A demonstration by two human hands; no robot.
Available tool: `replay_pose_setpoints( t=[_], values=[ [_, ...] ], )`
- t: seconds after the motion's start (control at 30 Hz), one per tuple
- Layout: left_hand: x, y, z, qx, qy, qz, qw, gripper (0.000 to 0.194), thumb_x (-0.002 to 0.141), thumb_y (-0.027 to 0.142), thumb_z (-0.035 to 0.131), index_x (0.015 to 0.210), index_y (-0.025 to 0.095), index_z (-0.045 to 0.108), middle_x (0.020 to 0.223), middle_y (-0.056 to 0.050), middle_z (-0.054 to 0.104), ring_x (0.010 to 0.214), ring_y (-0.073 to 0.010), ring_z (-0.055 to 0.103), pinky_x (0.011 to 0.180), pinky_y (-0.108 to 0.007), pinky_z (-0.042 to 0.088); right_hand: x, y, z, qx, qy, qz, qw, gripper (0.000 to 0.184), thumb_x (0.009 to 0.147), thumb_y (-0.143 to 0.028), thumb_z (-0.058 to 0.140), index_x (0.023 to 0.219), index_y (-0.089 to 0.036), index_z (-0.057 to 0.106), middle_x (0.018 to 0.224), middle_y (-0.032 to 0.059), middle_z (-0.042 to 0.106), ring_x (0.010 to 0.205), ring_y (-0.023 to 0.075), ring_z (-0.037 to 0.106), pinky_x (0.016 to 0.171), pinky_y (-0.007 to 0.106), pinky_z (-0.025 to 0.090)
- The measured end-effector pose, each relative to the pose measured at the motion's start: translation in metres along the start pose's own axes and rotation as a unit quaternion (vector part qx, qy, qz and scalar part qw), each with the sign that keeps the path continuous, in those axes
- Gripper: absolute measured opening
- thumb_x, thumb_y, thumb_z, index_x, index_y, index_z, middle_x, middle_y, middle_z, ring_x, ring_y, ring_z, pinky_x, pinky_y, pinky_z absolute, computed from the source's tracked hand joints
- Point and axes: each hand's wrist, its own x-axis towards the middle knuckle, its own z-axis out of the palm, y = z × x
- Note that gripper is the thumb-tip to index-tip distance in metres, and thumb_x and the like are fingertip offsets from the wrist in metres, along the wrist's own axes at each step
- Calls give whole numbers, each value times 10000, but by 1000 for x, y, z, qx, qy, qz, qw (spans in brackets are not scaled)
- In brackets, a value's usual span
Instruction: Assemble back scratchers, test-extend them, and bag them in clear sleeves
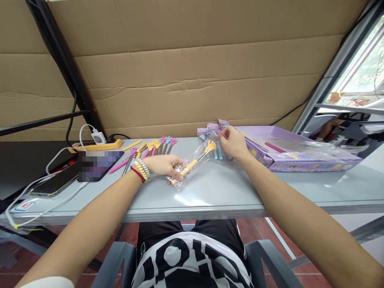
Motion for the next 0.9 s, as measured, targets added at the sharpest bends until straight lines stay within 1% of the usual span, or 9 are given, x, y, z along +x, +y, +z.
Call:
replay_pose_setpoints(
  t=[0.13, 0.3, 0.37, 0.47, 0.57, 0.63, 0.77, 0.9],
  values=[
    [0, -1, -1, 3, -3, -5, 1000, 325, 650, 338, 774, 790, 151, 549, 620, 32, 567, 530, -100, 536, 524, -225, 444, 1, 0, -1, -6, 3, 9, 1000, 51, 749, -212, 540, 733, -201, 493, 745, 51, 631, 675, 175, 527, 657, 292, 374],
    [0, -3, -1, -5, -7, 0, 1000, 328, 652, 344, 771, 787, 155, 539, 618, 33, 565, 523, -101, 534, 513, -226, 442, 4, 0, -4, 14, 9, 36, 999, 62, 733, -201, 554, 791, -187, 538, 737, 61, 637, 715, 206, 558, 699, 319, 399],
    [0, -2, -1, -6, -8, 6, 1000, 326, 652, 345, 771, 770, 156, 534, 617, 31, 565, 523, -101, 537, 511, -225, 444, 5, 0, -6, 33, 23, 51, 998, 91, 719, -198, 561, 809, -181, 553, 708, 53, 633, 706, 210, 564, 699, 328, 408],
    [0, -2, -1, -6, -11, 7, 1000, 325, 655, 348, 770, 770, 158, 533, 609, 28, 575, 518, -106, 545, 501, -226, 443, 8, 1, -9, 76, 44, 89, 992, 123, 687, -192, 588, 806, -179, 558, 677, 34, 630, 642, 190, 564, 661, 320, 421],
    [0, -3, -2, -5, -13, 2, 1000, 331, 666, 355, 765, 804, 153, 541, 607, 27, 583, 512, -108, 547, 489, -225, 441, 11, 5, -12, 143, 57, 127, 980, 155, 654, -196, 635, 788, -184, 558, 719, 29, 653, 613, 167, 574, 616, 301, 435],
    [0, -3, -2, -7, -15, -2, 1000, 342, 668, 356, 766, 826, 150, 544, 611, 31, 580, 509, -105, 545, 481, -221, 438, 13, 8, -13, 199, 61, 139, 968, 183, 622, -192, 676, 759, -184, 555, 734, 29, 662, 609, 157, 582, 582, 285, 441],
    [0, -1, -2, -7, -12, -10, 1000, 349, 660, 345, 774, 829, 143, 545, 620, 36, 567, 522, -99, 544, 480, -212, 437, 16, 11, -16, 297, 55, 163, 939, 213, 573, -170, 728, 696, -181, 554, 626, 7, 628, 530, 127, 543, 471, 247, 416],
    [0, 1, -1, -9, -5, -19, 1000, 357, 637, 326, 787, 832, 139, 553, 632, 34, 566, 538, -100, 548, 488, -212, 439, 17, 9, -21, 341, 61, 180, 921, 246, 524, -132, 765, 668, -174, 570, 574, -13, 602, 500, 104, 518, 433, 224, 405]
  ],
)
